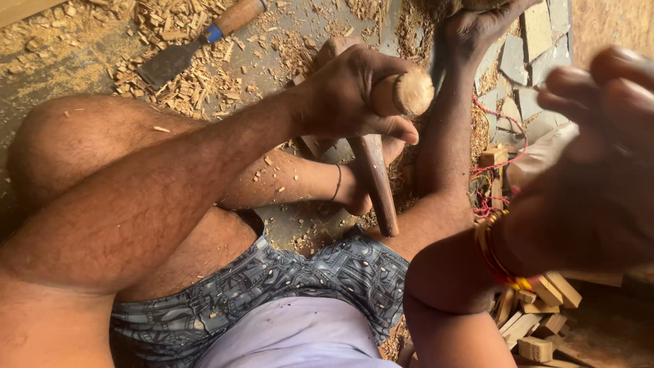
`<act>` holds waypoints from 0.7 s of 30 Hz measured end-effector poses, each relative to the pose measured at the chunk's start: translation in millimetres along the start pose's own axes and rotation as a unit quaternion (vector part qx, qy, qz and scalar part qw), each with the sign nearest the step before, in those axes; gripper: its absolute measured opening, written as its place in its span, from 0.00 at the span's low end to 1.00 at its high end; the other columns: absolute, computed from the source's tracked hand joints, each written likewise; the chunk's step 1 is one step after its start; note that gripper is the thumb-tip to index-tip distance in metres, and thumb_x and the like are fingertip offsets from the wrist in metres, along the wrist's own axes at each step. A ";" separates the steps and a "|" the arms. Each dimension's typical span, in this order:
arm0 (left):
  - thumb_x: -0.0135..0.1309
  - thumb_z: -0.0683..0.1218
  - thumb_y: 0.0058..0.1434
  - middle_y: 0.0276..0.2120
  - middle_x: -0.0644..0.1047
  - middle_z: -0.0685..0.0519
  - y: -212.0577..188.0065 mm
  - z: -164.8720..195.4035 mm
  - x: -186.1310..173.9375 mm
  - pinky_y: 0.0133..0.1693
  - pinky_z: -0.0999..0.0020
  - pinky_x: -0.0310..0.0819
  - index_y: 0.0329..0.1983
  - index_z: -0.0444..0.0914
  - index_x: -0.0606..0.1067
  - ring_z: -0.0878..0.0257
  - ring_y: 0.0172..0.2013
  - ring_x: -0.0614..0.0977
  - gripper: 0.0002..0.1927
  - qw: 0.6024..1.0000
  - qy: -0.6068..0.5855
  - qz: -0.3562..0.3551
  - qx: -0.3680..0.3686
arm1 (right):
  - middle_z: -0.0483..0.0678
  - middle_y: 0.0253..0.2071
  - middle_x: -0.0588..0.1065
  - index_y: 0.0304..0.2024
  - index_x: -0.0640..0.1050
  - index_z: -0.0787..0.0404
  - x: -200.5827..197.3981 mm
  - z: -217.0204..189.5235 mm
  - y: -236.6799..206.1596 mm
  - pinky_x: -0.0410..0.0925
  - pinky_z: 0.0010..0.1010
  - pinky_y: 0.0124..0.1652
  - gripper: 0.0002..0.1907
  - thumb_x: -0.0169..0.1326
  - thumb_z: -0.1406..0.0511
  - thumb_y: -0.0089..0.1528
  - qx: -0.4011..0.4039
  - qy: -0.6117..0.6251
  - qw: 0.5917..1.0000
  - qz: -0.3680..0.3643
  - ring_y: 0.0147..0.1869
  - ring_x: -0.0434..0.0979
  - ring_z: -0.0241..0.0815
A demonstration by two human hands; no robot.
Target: The person sits on the floor and carves a wooden object by striking a chisel with a mallet to remove shavings, using their hands and feet to stabilize the wood.
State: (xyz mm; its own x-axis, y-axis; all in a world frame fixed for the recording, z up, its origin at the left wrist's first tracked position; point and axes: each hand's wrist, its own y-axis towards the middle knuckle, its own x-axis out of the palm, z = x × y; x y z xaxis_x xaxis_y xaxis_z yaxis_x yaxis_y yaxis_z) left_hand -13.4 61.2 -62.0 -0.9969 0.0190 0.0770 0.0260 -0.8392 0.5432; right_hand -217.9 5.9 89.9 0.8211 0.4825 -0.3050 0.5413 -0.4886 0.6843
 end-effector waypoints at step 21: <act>0.76 0.49 0.59 0.38 0.83 0.58 6.9 -1.7 -11.3 0.45 0.71 0.82 0.46 0.38 0.79 0.68 0.40 0.85 0.19 0.998 0.043 0.027 0.020 | 0.60 0.45 0.79 0.53 0.82 0.65 -22.8 -6.5 -20.6 0.75 0.37 0.40 0.13 0.54 0.62 0.75 -0.008 0.035 0.999 -0.005 0.40 0.82 0.53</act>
State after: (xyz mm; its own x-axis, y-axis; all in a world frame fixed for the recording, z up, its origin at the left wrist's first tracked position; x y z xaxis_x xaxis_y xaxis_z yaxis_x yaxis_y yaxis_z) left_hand -2.1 54.3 -60.5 -0.9966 -0.0740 0.0350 0.0806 -0.8149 0.5739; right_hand -248.8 9.6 87.1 0.8010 0.5368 -0.2652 0.5459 -0.4730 0.6915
